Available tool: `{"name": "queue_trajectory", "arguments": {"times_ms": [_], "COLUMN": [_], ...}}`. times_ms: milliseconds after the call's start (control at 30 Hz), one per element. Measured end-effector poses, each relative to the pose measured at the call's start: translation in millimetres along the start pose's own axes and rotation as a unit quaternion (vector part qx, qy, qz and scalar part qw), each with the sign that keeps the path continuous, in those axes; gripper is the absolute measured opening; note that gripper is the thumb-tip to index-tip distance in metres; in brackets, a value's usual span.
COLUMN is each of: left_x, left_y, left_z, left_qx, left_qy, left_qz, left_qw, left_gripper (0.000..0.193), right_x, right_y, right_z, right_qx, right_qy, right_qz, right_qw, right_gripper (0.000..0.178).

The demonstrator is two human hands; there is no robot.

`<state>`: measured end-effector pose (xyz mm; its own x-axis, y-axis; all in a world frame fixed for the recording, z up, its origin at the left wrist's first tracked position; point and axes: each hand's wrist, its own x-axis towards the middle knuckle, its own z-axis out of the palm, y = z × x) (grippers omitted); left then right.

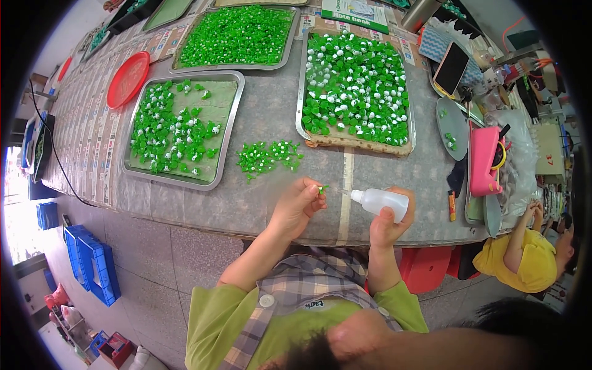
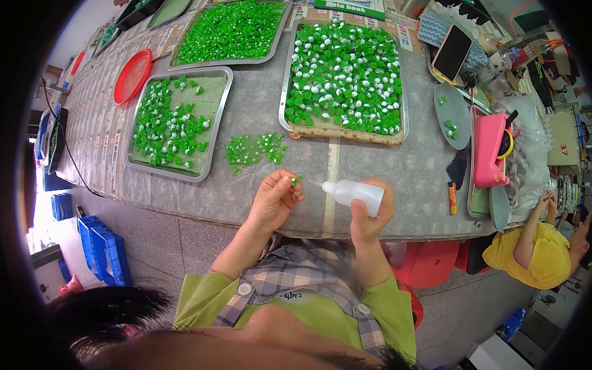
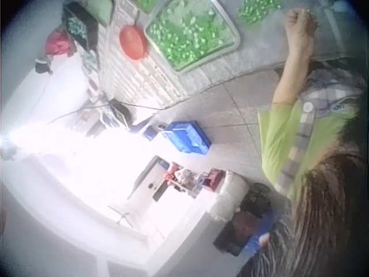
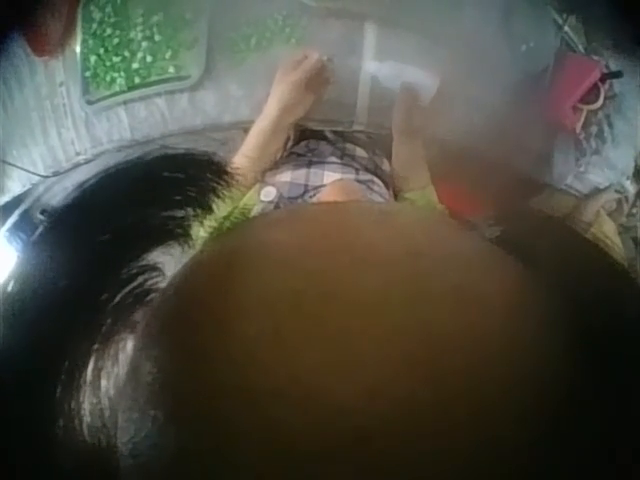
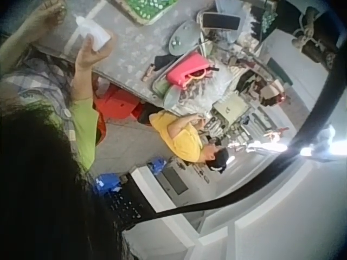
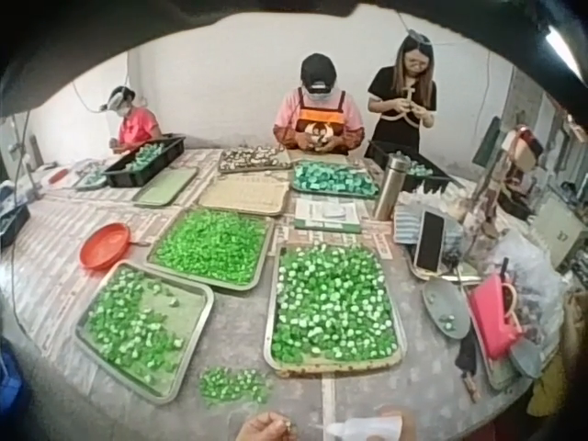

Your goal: The person applies glue from a squeeze bottle onto small plastic pieces and attaches them to components by hand.

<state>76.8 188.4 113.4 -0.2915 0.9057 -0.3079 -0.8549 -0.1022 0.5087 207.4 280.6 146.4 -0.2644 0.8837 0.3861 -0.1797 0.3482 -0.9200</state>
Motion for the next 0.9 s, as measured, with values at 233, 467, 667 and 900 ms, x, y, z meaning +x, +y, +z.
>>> {"name": "queue_trajectory", "arguments": {"times_ms": [233, 467, 667, 900], "left_x": [0.4, 0.1, -1.5, -0.2], "left_y": [-0.4, 1.7, 0.9, 2.4], "left_z": [-1.2, 1.5, 0.7, -0.2], "left_qx": [0.014, -0.008, -0.007, -0.006], "left_qy": [0.011, 0.028, 0.042, 0.035], "left_qz": [0.000, 0.033, 0.034, 0.033], "left_qw": [1.000, 0.999, 0.999, 0.999], "left_gripper": [0.016, 0.010, 0.010, 0.010], "right_x": [-0.4, -1.8, -4.4, -4.5], "right_y": [-1.3, -2.1, -3.4, -1.8], "right_z": [0.6, 1.2, 0.0, 2.5], "right_qx": [-0.026, -0.020, -0.014, -0.034], "right_qy": [0.033, 0.023, 0.004, 0.002], "right_qz": [0.001, 0.010, 0.028, 0.027], "right_qw": [0.999, 0.999, 1.000, 0.999], "right_gripper": [0.048, 0.048, 0.046, 0.046]}}
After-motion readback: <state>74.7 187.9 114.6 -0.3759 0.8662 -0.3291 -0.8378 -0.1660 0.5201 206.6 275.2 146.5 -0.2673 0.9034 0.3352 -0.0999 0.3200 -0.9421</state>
